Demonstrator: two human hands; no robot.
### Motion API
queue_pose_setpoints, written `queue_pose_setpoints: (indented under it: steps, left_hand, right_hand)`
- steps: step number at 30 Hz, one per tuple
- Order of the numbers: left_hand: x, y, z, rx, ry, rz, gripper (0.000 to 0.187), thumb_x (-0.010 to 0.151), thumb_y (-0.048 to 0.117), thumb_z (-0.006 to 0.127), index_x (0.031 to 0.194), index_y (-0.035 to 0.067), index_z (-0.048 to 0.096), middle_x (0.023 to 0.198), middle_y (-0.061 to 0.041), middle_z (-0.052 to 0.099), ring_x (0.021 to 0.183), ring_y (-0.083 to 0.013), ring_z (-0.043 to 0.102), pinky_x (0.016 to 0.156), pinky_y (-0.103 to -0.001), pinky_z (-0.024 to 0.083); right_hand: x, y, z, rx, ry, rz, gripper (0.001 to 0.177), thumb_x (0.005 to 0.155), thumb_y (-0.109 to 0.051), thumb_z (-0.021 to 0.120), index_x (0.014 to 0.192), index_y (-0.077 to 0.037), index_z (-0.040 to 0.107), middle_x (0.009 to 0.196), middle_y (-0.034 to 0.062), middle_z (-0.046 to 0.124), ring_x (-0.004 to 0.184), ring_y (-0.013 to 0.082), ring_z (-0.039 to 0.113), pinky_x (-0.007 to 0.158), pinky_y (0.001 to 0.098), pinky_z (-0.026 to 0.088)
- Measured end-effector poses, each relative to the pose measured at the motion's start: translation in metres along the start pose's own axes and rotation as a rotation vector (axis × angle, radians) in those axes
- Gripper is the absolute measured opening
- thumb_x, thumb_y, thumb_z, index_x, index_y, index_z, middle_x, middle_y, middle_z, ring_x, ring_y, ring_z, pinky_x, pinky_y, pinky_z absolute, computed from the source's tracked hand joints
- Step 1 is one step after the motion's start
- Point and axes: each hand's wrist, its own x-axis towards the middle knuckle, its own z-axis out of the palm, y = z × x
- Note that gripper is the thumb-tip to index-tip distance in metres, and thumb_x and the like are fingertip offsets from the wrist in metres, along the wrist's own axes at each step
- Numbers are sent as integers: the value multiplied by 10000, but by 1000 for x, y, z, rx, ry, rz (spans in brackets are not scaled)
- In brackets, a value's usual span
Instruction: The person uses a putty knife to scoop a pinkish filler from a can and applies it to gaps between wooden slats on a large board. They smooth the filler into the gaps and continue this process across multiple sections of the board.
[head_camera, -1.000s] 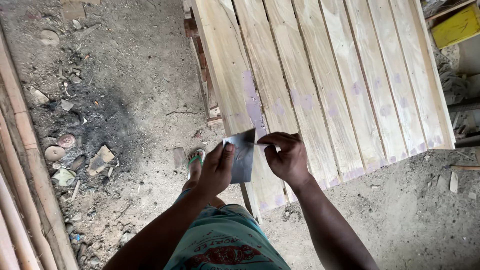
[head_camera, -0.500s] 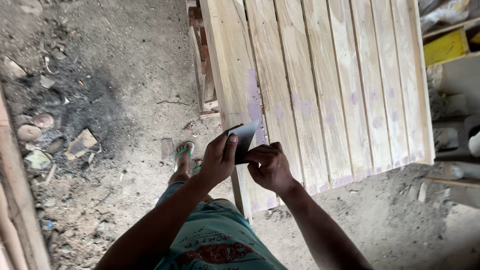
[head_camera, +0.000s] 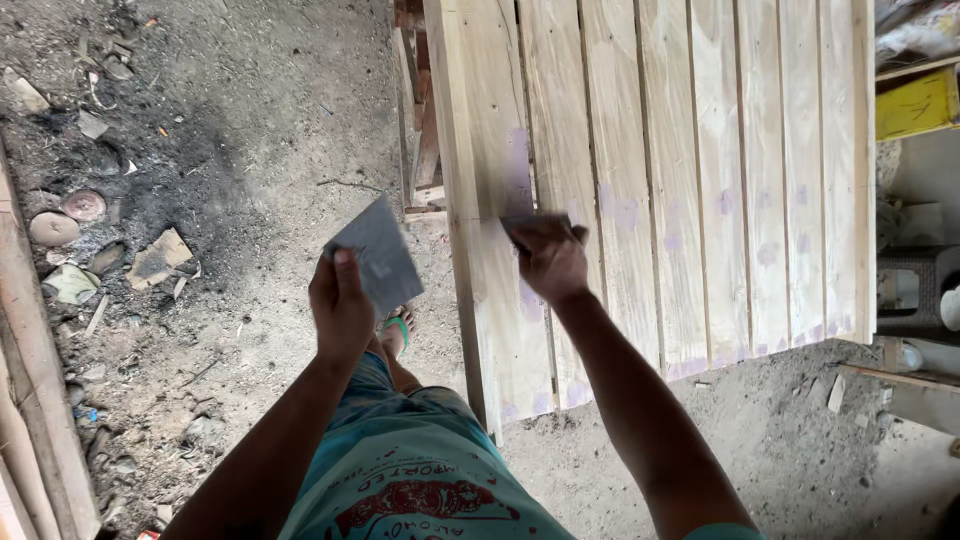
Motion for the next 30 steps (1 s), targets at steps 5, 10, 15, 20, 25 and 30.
queue_pose_setpoints:
  steps: [5,10,15,20,25,30]
  left_hand:
    - [-20,-11,-30,75,7,-52,408,1115,387,385,1158,43,599,888,48,587,754,-35,487,675,-231,451]
    - [-14,-26,-36,-4,34,-116,413,1133,386,440,1124,14,622,873,25,529,742,-77,392,662,-269,388]
    - [-11,-28,-52,242,-15,292,331,1122,217,473,1310,-35,576,1110,-116,581,988,-230,501,909,-355,459]
    - [-15,-3,-52,889,-94,920,477,958,53,506,1425,-39,473,1293,-278,560,1120,-465,530,993,-461,428]
    - [3,52,0,-385,-185,238,313,1111,188,567,1327,-39,577,1178,-98,626,1046,-182,562,925,-341,483]
    - [57,104,-13,-312,-122,412,240,1144,208,622,1202,-14,554,1066,-69,604,957,-157,554,865,-349,478]
  right_hand:
    - [-48,-11,-8,-56,-87,-30,399,694,-46,689,1060,-168,790,1096,1,771,1016,223,681,881,463,403]
    - [-86,-16,-9,-75,-227,16,303,761,-60,720,1030,-182,791,1116,-24,768,1032,194,673,913,444,413]
    - [-137,-35,-29,-37,-286,41,350,781,-14,705,1077,-180,792,1128,-5,768,1089,183,664,953,455,411]
    - [-126,-56,-71,450,-265,410,294,878,-81,670,1107,-198,812,1172,-11,783,1136,138,695,1029,387,463]
    - [-44,-136,-85,1883,494,178,349,1015,-174,633,1338,-83,727,1283,101,692,1146,209,672,970,355,563]
    - [7,-166,-65,1028,324,-37,345,1022,-62,625,1365,-76,651,1373,148,658,1274,233,632,1036,333,543]
